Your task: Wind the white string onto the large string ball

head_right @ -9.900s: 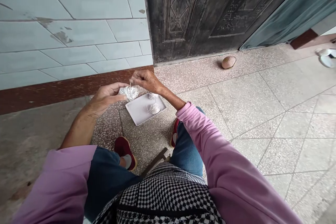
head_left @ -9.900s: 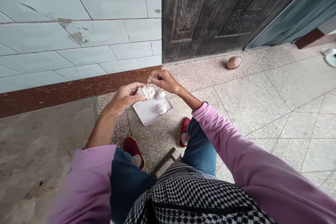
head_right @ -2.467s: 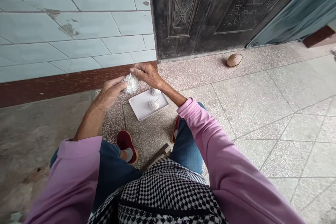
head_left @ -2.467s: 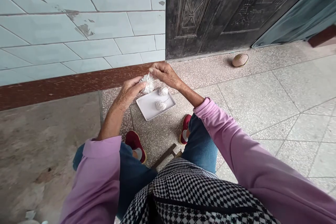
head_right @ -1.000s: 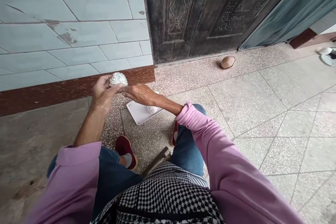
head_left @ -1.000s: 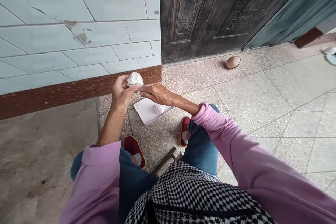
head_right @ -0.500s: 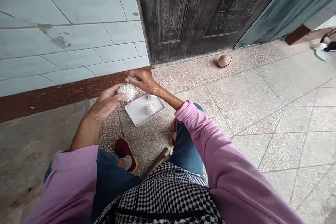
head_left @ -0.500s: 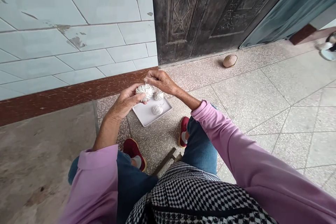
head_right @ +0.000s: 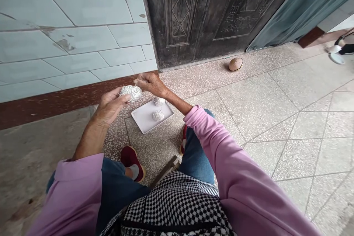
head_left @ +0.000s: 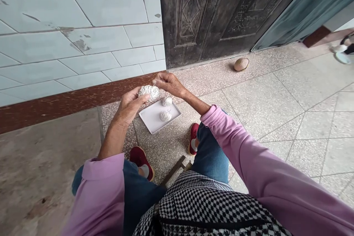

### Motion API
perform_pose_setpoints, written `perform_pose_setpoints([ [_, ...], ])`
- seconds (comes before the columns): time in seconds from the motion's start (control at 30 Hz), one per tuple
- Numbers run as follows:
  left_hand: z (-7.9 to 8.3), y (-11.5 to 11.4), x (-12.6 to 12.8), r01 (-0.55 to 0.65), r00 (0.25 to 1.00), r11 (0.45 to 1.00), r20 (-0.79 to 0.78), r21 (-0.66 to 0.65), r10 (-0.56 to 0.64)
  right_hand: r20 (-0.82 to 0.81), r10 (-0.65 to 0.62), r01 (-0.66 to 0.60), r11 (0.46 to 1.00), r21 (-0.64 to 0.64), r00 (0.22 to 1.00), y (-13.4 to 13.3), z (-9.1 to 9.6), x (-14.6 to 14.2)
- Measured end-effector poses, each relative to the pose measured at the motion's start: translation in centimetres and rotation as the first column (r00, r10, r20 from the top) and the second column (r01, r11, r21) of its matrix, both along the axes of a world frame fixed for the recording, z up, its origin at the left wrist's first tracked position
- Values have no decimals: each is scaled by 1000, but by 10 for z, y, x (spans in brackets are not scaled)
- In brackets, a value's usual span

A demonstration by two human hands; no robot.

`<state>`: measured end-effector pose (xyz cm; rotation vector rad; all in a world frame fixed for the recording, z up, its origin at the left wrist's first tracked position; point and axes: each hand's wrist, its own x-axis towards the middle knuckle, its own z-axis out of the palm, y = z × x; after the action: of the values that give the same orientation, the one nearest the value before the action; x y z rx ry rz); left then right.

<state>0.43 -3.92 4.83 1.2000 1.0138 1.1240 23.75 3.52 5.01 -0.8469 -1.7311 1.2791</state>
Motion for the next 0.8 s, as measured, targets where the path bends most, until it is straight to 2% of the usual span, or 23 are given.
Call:
perform_pose_setpoints([
  [0.17, -2, -1, 4, -1, 994, 1000, 111, -6, 2, -6, -32, 30, 981, -190, 999, -8, 2, -15],
  [0.23, -5, 2, 2, -39, 990, 999, 134, 4, 38, -15, -21, 17, 975, -220, 1000, -13, -1, -21],
  [0.3, -8, 6, -1, -98, 986, 995, 141, 23, 94, 16, -3, 6, 982, -188, 1000, -18, -5, -25],
  [0.4, -14, 15, -10, -197, 976, 979, 101, 52, 191, 150, 43, -35, 998, -58, 988, -26, -9, -26],
  [0.5, -18, 22, -17, -296, 955, 953, 15, 66, 296, 281, 125, -143, 989, 45, 952, -35, -10, -23],
  [0.57, -18, 24, -19, -326, 942, 942, -52, 81, 331, 318, 179, -210, 975, 65, 931, -39, -8, -20],
  [0.67, -13, 20, -21, -268, 943, 957, -173, 107, 283, 278, 196, -219, 974, 52, 940, -37, -1, -15],
  [0.73, -8, 15, -20, -185, 951, 977, -232, 103, 204, 203, 160, -172, 984, 44, 966, -31, 2, -12],
  [0.8, -2, 8, -18, -94, 968, 993, -228, 73, 108, 118, 100, -107, 993, 48, 988, -22, 4, -9],
])
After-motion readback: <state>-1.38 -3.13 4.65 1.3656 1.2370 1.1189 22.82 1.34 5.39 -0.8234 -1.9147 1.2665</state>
